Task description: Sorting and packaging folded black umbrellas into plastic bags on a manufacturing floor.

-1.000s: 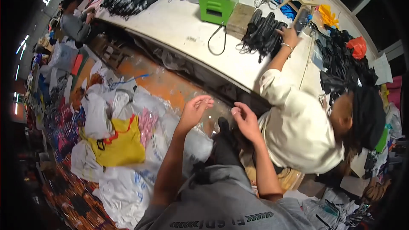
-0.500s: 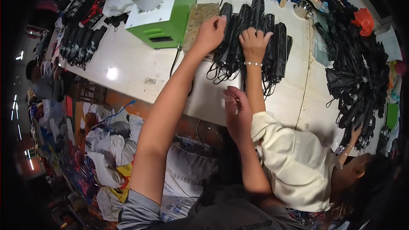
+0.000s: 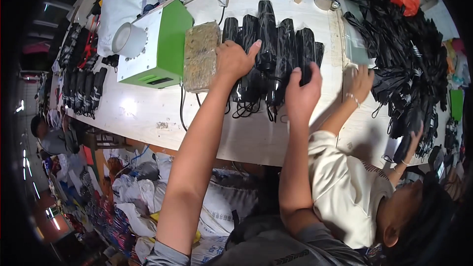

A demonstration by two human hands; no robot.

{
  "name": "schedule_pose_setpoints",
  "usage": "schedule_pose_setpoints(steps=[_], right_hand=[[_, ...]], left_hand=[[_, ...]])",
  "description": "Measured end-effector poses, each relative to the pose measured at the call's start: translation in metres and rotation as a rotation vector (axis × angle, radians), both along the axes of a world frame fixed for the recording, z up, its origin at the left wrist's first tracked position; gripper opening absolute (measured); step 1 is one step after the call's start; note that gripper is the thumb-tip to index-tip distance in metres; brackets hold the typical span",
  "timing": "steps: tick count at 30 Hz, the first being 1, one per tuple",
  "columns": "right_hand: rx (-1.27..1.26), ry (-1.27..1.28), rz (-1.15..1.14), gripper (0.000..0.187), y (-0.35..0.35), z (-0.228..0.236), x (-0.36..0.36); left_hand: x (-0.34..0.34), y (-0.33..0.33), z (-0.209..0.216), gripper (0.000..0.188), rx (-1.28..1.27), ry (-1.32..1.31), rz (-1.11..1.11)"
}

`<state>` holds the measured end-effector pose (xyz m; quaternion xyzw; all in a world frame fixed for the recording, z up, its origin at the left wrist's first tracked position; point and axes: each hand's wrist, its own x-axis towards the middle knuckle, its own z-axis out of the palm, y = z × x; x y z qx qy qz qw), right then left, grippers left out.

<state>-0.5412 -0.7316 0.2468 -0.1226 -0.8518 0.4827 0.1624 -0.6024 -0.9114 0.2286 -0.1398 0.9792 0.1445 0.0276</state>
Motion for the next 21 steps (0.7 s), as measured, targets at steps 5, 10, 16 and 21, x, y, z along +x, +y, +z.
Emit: schedule_pose_setpoints(steps=[5,10,16,21], right_hand=[[0.048,-0.154,-0.177,0.057,0.05,-0.047,-0.055],[0.145,-0.082,-0.131,0.058,0.059,-0.043,-0.075],[0.153,0.419,0.478,0.047,-0.013,-0.02,-0.097],[0.387,0.36,0.481,0.046,-0.033,-0.043,-0.045]], left_hand=[[-0.009,0.015,-0.009,0.108,0.152,-0.049,0.225],[-0.006,0.013,-0.013,0.122,0.259,-0.092,0.25],[-0.002,0.012,-0.021,0.124,0.352,0.046,0.235],[0.003,-0.012,-0.028,0.12,0.464,0.088,0.244]])
